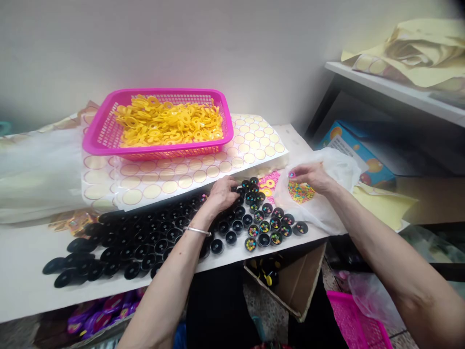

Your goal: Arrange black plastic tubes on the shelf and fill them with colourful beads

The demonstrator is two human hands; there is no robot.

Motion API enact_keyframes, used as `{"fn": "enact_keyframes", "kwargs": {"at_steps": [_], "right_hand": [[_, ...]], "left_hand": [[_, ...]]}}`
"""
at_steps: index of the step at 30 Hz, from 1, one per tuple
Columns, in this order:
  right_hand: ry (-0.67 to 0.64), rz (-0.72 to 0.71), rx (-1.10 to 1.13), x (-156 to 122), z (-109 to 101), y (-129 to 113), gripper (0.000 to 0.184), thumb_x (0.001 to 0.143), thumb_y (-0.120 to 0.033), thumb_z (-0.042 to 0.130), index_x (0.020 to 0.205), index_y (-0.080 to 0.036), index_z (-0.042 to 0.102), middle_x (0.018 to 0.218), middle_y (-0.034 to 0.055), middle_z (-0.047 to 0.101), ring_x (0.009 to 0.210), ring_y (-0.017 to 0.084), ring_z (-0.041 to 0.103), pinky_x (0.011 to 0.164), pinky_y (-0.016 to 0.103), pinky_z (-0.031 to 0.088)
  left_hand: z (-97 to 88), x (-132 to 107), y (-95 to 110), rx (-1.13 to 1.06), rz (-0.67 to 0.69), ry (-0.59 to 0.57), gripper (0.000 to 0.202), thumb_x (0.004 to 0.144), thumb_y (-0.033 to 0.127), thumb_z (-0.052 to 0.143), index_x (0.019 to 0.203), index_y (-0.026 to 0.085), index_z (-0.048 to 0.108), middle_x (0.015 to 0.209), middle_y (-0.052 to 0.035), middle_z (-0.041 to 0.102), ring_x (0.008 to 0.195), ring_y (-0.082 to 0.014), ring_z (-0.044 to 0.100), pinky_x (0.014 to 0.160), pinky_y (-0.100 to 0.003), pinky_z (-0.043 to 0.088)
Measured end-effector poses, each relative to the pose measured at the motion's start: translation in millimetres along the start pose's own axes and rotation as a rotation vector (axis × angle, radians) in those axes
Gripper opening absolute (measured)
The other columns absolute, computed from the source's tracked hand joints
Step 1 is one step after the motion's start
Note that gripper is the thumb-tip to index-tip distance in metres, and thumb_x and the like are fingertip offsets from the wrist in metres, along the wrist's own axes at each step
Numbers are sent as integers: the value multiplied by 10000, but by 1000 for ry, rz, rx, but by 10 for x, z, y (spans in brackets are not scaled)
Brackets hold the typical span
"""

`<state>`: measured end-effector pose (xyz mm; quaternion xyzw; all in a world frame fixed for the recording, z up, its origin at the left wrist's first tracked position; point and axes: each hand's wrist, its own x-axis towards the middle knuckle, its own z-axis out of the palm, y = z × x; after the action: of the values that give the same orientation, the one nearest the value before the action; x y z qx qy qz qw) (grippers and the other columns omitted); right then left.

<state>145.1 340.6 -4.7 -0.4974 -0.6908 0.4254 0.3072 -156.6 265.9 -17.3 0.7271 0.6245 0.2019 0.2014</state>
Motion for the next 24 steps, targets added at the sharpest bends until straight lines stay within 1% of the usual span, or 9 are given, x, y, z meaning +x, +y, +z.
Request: {"fn": "enact_keyframes", "kwargs": {"at_steps": [4, 8, 10, 12, 16, 18, 21, 22, 24], "right_hand": [[-152, -69, 106, 0, 328, -320, 247, 627, -236, 666, 849, -132, 697, 751, 28, 671, 684, 145, 580, 658, 283, 462], [-344, -203, -329, 74, 762, -619, 240, 713, -181, 564, 911, -106, 677, 798, 37, 669, 710, 136, 585, 636, 250, 452], [-393, -256, -507, 121, 947, -709, 220, 725, -154, 548, 895, -113, 680, 796, 34, 664, 723, 136, 579, 625, 233, 427], [-413, -284, -598, 155, 1081, -770, 178, 733, -143, 546, 836, -122, 689, 779, 46, 658, 744, 151, 572, 625, 238, 401], [-443, -335, -821, 164, 1220, -863, 136, 756, -116, 550, 796, -98, 679, 834, 116, 646, 820, 206, 579, 656, 281, 399], [-460, -351, -918, 147, 1259, -899, 132, 812, -172, 564, 875, -97, 654, 904, 110, 636, 855, 205, 587, 700, 308, 441], [-473, -381, -1018, 115, 1320, -942, 234, 873, -314, 552, 1008, -127, 595, 1021, 67, 607, 907, 180, 586, 784, 372, 486], [-471, -394, -1039, 104, 1339, -958, 247, 877, -327, 546, 1025, -133, 586, 1039, 62, 599, 922, 179, 582, 799, 385, 485], [-456, -420, -1059, 80, 1357, -996, 196, 862, -264, 553, 991, -125, 605, 1027, 81, 601, 943, 204, 568, 793, 374, 468]], "left_hand": [[39, -2, -25, 29, 2, -11, 349, 663, 290, 630, 995, 213, 708, 1136, -55, 573, 1030, -254, 552, 899, -328, 441], [100, -7, -20, 55, 9, 8, 264, 692, 287, 613, 911, 192, 724, 1180, -61, 551, 1047, -258, 548, 909, -330, 444], [118, -6, -16, 56, -10, 6, 259, 700, 291, 612, 911, 188, 722, 1202, -65, 543, 1065, -261, 542, 920, -332, 440], [125, 1, -15, 56, -23, 0, 266, 698, 307, 623, 917, 190, 720, 1218, -69, 537, 1076, -266, 537, 928, -339, 437], [107, 17, -11, 47, -21, -19, 266, 688, 308, 634, 915, 199, 720, 1196, -69, 547, 1052, -269, 545, 909, -353, 445], [90, 19, -1, 43, -8, -29, 250, 685, 286, 630, 902, 205, 722, 1152, -63, 566, 1031, -265, 551, 897, -355, 449], [72, 15, 14, 32, 4, -37, 215, 682, 258, 625, 864, 206, 726, 1075, -58, 591, 986, -249, 563, 875, -351, 455], [71, 13, 16, 29, 3, -37, 206, 681, 254, 625, 853, 204, 726, 1057, -58, 595, 969, -245, 566, 865, -349, 458], [75, 11, 14, 25, 2, -37, 203, 679, 260, 629, 848, 202, 726, 1042, -57, 596, 948, -241, 570, 848, -346, 463]]}}
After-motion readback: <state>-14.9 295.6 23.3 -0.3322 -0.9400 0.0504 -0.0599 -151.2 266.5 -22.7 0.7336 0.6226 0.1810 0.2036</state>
